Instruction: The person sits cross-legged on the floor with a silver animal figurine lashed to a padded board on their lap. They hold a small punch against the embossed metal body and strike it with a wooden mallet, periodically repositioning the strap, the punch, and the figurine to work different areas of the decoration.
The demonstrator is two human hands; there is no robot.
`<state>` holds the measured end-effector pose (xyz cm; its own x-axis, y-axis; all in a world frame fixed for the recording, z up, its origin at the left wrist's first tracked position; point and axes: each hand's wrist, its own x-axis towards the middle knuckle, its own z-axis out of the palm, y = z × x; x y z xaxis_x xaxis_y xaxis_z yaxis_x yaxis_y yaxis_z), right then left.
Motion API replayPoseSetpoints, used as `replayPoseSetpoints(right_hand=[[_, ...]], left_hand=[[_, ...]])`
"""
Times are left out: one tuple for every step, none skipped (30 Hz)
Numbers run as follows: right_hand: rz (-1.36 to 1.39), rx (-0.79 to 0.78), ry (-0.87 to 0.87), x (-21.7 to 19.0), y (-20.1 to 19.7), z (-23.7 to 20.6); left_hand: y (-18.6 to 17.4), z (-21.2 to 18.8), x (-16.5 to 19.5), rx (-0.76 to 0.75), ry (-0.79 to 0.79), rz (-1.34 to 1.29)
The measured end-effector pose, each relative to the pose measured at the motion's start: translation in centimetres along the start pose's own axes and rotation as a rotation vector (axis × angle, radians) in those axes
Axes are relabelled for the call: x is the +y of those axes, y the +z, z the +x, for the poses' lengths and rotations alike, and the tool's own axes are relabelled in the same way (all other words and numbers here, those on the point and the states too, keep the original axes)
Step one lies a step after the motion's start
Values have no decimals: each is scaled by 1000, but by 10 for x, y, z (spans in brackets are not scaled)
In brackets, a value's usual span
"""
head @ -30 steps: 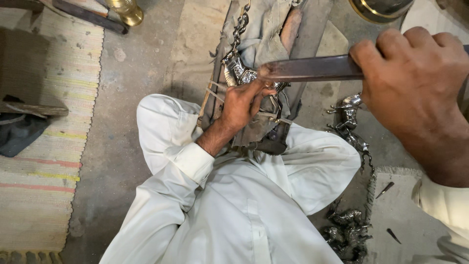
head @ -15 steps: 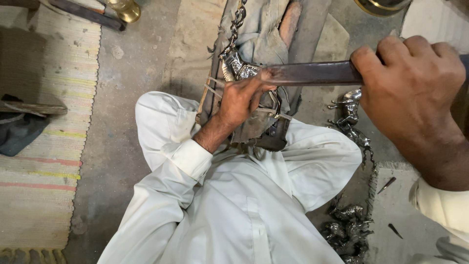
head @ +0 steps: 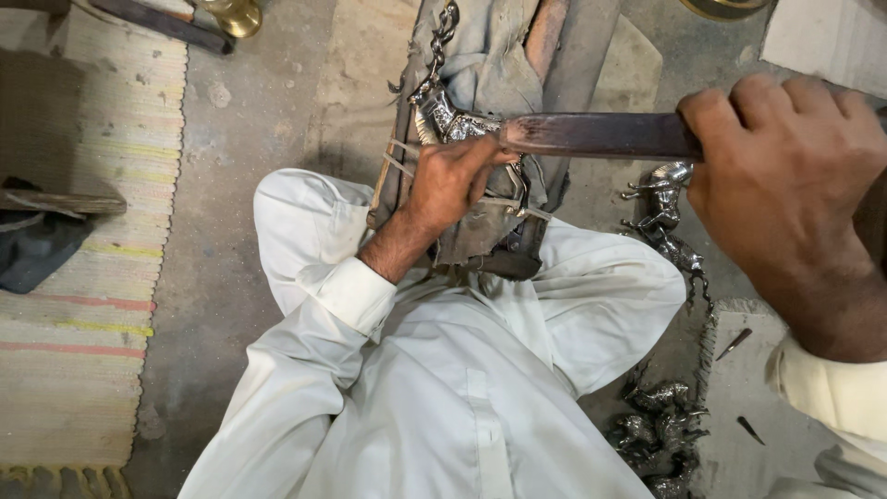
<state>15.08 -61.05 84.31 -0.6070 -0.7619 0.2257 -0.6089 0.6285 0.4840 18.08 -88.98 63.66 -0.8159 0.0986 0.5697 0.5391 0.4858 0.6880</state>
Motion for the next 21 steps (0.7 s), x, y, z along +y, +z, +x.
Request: replayPoseSetpoints(right_hand=[[9,5,3,0,-2,1],[19,11,5,-1,-4,2],[17,11,3,-2,-7,4],[15,16,0,-3,-8,7],[12,22,1,-5,-10,9],[6,28,5,-6,-11,10],[6,18,13,-8,-14,9],[6,8,21,-9,-15,7],[14,-12,28,-10,-16,5],[24,-29,31,-10,-15,2],[35,-45,34,-11,-13,0],[44,-55,41,-11,-11,-3],[78,-47,56,-10,-8,-6],[113,-37,72,-9,-5,-10],[176,-8,88,-5,-2,-12],[168,-5,84,-5,2,-15],[160,-3,80,-3,5,-17],[75,-19,59,-5,8,-19],[82,-18,66,-4,10,-20],[88,-16,74,-4,11,-21],[186,-5,104,-3,12,-21]], left_hand=[[-1,0,0,-2,-14,0],[-1,1,-1,6,2,-25],[-2,1,-1,16,18,-48],[-3,2,-2,26,34,-67],[-4,2,-3,5,39,-27],[-5,3,-3,-19,46,10],[-6,2,-3,-46,53,43],[-6,2,-3,-35,57,29],[-6,2,-3,-22,59,17],[-6,1,-3,-7,59,7],[-6,1,-2,-21,42,3],[-6,0,-2,-34,31,2],[-6,0,-1,-51,24,0],[-6,0,-1,-43,28,-5],[-6,1,-1,-34,28,-8],[-6,1,0,-23,23,-10],[-6,2,0,-37,17,3],[-7,3,-1,-50,15,20],[-8,4,-1,-62,18,37],[-9,4,-1,-52,43,32],[-10,5,-1,-42,65,22]])
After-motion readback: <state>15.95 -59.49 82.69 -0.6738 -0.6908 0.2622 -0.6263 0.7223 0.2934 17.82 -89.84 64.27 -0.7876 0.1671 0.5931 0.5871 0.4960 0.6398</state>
